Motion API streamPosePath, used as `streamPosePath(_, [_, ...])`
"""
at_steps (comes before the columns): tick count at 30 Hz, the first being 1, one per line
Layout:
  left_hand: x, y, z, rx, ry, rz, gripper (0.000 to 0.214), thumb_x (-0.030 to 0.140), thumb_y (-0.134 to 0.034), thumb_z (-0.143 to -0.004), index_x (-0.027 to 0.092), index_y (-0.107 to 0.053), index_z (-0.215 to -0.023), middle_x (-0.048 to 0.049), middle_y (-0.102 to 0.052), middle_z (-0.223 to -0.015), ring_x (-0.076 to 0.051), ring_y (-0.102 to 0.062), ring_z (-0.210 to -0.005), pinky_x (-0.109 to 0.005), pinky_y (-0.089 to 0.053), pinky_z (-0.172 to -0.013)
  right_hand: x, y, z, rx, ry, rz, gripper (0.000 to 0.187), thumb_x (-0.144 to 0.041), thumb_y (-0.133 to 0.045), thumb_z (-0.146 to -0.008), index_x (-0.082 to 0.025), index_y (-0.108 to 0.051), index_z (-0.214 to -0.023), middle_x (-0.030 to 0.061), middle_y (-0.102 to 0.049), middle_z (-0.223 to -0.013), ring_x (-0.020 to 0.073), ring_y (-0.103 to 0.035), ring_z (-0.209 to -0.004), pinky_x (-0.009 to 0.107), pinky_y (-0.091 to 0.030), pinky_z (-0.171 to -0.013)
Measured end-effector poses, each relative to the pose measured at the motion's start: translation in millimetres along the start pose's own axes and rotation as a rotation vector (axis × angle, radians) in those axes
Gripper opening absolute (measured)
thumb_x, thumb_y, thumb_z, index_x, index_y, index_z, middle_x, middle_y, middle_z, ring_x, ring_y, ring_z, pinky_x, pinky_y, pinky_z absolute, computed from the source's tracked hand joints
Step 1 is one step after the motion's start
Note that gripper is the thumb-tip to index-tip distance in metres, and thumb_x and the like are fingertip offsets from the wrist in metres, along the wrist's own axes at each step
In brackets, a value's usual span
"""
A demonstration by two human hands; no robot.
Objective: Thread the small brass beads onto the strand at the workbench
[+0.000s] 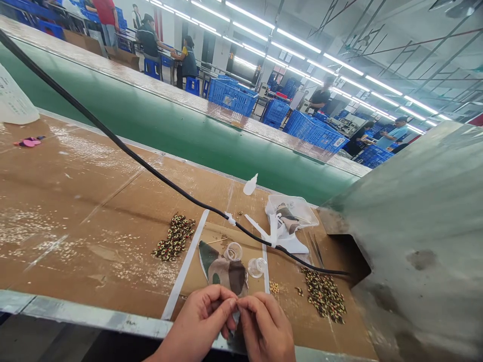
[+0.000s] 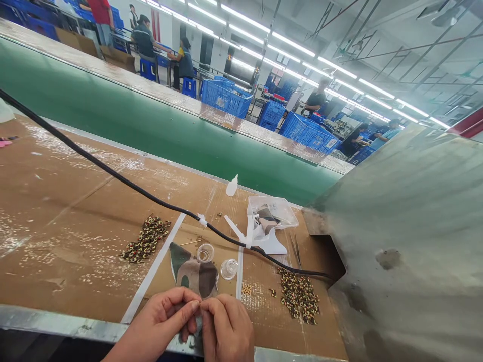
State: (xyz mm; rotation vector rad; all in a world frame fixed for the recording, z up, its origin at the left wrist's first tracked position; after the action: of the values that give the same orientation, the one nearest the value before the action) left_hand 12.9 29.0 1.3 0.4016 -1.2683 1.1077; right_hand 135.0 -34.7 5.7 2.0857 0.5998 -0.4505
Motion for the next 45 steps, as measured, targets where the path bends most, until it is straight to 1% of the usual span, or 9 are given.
streamPosePath(8, [-1, 0.3, 1, 0.019, 0.013, 0.012, 0.034, 0.048, -0.066, -0.071, 0.014, -0.065, -0.071, 0.0025, -0.058, -0.050, -0.010, -0.049, -0.047, -0.021, -0.041, -0.048, 3, 6, 2, 0.024, -0.014, -0.001, 0.010, -0.023, -0.053, -0.089, -0.022, -0.060, -0.096, 0.0023, -0.061, -0.080, 0.0135, -0.058, -0.071, 0.024, -0.046, -0.064])
streamPosePath(15, [-3, 3.9, 0, 0.066, 0.014, 0.123, 0.028, 0.042, -0.069, -0.071, 0.014, -0.063, -0.073, 0.0018, -0.062, -0.052, -0.010, -0.050, -0.047, -0.021, -0.041, -0.048, 11, 15, 1, -0.087, 0.163, 0.185, 0.010, -0.019, -0.059, -0.083, -0.021, -0.062, -0.092, 0.0020, -0.063, -0.077, 0.0145, -0.060, -0.069, 0.026, -0.048, -0.063])
streamPosePath(19, [-2, 3.5, 0, 0.065, 0.015, 0.148, 0.026, 0.039, -0.068, -0.073, 0.014, -0.063, -0.073, 0.0024, -0.061, -0.051, -0.009, -0.049, -0.047, -0.021, -0.039, -0.048, 6, 10, 0, -0.137, 0.269, 0.188, 0.016, -0.022, -0.063, -0.080, -0.019, -0.062, -0.096, 0.0019, -0.063, -0.075, 0.0141, -0.060, -0.065, 0.029, -0.046, -0.063])
streamPosePath(23, [-3, 3.8, 0, 0.063, 0.015, 0.149, 0.026, 0.039, -0.068, -0.073, 0.014, -0.062, -0.073, 0.0029, -0.060, -0.051, -0.009, -0.048, -0.047, -0.020, -0.037, -0.048, 1, 1, 0, -0.196, 0.347, 0.179, 0.008, -0.019, -0.063, -0.081, -0.022, -0.062, -0.088, -0.0015, -0.062, -0.069, 0.0121, -0.059, -0.060, 0.028, -0.041, -0.061])
streamPosePath(29, [-4, 4.4, -1, 0.047, 0.021, 0.147, 0.028, 0.041, -0.067, -0.074, 0.014, -0.060, -0.072, 0.0037, -0.058, -0.051, -0.008, -0.046, -0.046, -0.020, -0.036, -0.047, 1, -6, 3, -0.154, 0.260, 0.116, 0.011, -0.011, -0.053, -0.083, -0.020, -0.053, -0.076, -0.0023, -0.061, -0.067, 0.0105, -0.058, -0.060, 0.027, -0.039, -0.063])
streamPosePath(32, [-4, 4.0, -2, 0.033, 0.019, 0.125, 0.028, 0.041, -0.067, -0.074, 0.013, -0.061, -0.075, 0.0033, -0.059, -0.052, -0.008, -0.046, -0.047, -0.020, -0.036, -0.047, 2, -1, 1, -0.126, 0.167, 0.077, 0.006, -0.016, -0.058, -0.081, -0.020, -0.053, -0.081, -0.0055, -0.058, -0.061, 0.0086, -0.053, -0.049, 0.027, -0.040, -0.063])
streamPosePath(34, [-3, 3.8, -1, 0.039, 0.021, 0.103, 0.029, 0.041, -0.067, -0.074, 0.013, -0.062, -0.075, 0.0033, -0.058, -0.051, -0.009, -0.047, -0.047, -0.020, -0.037, -0.047, 1, 6, -3, -0.055, 0.123, 0.083, 0.005, -0.018, -0.058, -0.082, -0.021, -0.055, -0.084, -0.0047, -0.061, -0.065, 0.0093, -0.055, -0.052, 0.028, -0.040, -0.065])
streamPosePath(38, [-2, 3.8, 0, 0.055, 0.032, 0.071, 0.030, 0.043, -0.067, -0.073, 0.013, -0.064, -0.076, 0.0037, -0.058, -0.049, -0.009, -0.046, -0.047, -0.020, -0.036, -0.047, -6, 14, -13, 0.020, 0.180, 0.135, 0.008, -0.014, -0.059, -0.082, -0.022, -0.059, -0.082, -0.0033, -0.064, -0.070, 0.0112, -0.060, -0.060, 0.029, -0.040, -0.066])
streamPosePath(45, [-3, 4.5, 0, 0.031, 0.034, 0.011, 0.034, 0.048, -0.065, -0.072, 0.014, -0.064, -0.074, 0.0034, -0.058, -0.049, -0.009, -0.047, -0.046, -0.021, -0.037, -0.047, -9, 10, -21, -0.023, 0.221, 0.143, 0.009, -0.013, -0.057, -0.083, -0.021, -0.060, -0.084, -0.0029, -0.064, -0.071, 0.0103, -0.059, -0.060, 0.030, -0.040, -0.068])
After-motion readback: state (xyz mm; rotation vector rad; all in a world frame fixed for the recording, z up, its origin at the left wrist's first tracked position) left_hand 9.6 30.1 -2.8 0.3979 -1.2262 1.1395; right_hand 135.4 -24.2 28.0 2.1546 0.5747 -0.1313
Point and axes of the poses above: each hand's wrist, its own z-axis away from the middle knuckle, its own y-axis out of the back of the hand, x = y × z, the point moved 3 cm from there along -z, towards the middle knuckle
